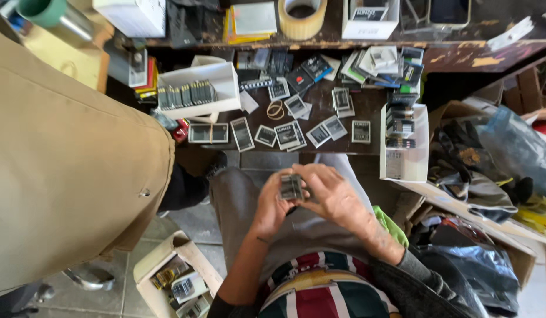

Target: The person sits on the floor and sorts small rectangular batteries by picking them up from a table, inspecting them, and placing them into a cardboard box. The person repeatedly handles individual batteries and stacks them in the box.

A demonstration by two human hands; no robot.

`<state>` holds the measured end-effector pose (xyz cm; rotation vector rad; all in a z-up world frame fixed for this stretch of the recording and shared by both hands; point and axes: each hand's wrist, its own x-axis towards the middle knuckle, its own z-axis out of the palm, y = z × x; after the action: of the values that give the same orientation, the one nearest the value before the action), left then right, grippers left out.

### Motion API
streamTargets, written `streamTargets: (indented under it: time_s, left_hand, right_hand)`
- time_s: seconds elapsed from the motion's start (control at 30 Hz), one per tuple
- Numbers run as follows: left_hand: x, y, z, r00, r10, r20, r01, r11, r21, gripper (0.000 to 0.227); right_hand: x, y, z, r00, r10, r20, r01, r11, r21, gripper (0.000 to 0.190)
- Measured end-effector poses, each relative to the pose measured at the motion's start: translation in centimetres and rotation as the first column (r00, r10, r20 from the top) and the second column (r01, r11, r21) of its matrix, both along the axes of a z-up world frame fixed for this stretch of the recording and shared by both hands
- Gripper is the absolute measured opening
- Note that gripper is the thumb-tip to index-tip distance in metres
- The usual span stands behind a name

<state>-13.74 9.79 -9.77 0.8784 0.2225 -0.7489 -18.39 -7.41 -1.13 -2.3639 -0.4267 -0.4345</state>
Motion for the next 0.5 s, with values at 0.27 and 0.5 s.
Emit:
streamTargets:
  time_s: [0.27, 0.5]
  left_hand:
    - [-1.9, -2.0, -2.4, 0.995, 0.095, 0.030, -0.093, 0.994, -0.050, 0.019]
    - [-2.9, -1.4, 1.4, 0.976, 0.215, -0.029, -0.216, 0.976, -0.023, 0.023]
  right_hand:
    - [-0.8, 0.9, 0.2, 0.998, 0.023, 0.056, -0.019, 0.997, -0.073, 0.064]
    - [-2.1, 0.9, -0.3, 1.000, -0.007, -0.008, 0.007, 0.998, -0.056, 0.064]
